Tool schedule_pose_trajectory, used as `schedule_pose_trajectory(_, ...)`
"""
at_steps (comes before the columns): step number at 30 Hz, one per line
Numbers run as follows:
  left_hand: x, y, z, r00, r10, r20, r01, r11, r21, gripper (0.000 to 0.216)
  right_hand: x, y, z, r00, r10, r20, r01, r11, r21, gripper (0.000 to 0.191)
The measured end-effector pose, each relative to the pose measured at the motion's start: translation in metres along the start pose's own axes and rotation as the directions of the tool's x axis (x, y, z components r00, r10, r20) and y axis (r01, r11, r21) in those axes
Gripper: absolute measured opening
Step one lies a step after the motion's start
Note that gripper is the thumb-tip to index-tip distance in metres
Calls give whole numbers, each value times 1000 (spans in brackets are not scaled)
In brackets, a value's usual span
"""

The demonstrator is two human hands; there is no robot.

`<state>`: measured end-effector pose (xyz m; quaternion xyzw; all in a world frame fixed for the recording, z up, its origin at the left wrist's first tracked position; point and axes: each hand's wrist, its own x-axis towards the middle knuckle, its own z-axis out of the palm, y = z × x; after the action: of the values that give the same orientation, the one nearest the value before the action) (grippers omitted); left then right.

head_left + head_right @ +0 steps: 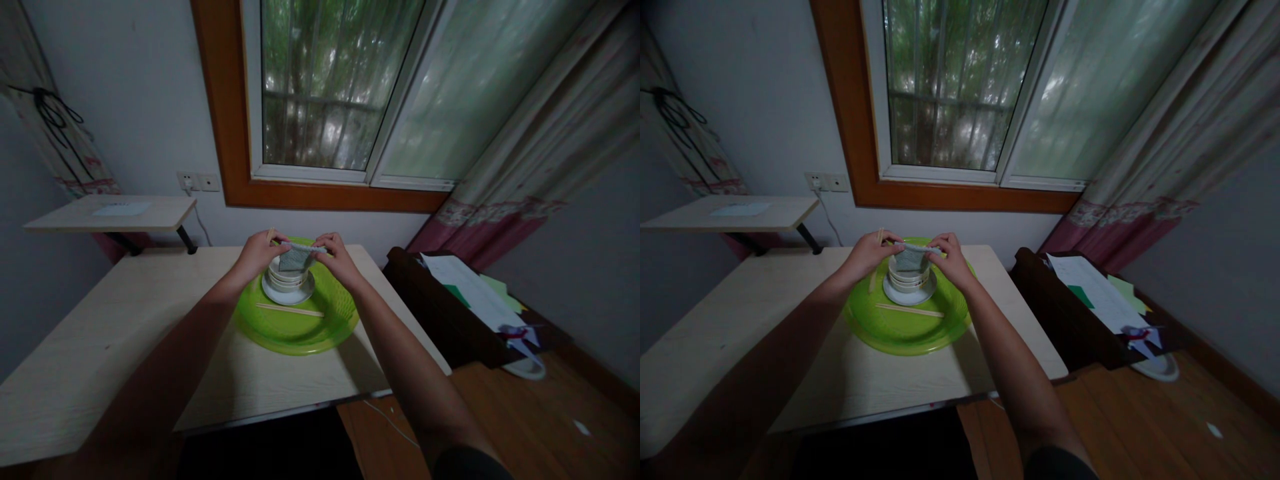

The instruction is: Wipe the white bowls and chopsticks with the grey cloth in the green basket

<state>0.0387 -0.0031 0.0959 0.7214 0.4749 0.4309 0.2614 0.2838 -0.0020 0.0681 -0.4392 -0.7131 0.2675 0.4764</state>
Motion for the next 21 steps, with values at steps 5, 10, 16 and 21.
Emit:
schedule_pose_trajectory(5,5,-2,4,998,8,-58,-14,995,-101,19,-1,5,7,974,204,96,-225,880,417,31)
schedule_pose_trajectory(10,0,-8,10,989,-142,-41,98,838,-537,39,-3,8,15,943,324,72,-308,776,550,42)
schedule_pose_trajectory(16,1,-8,11,974,-227,26,151,558,-816,53,-4,9,20,964,263,47,-253,844,473,41)
schedule_pose_trajectory(21,11,-7,23,944,-314,-98,98,551,-828,58,-6,-10,26,968,104,229,-186,908,375,40)
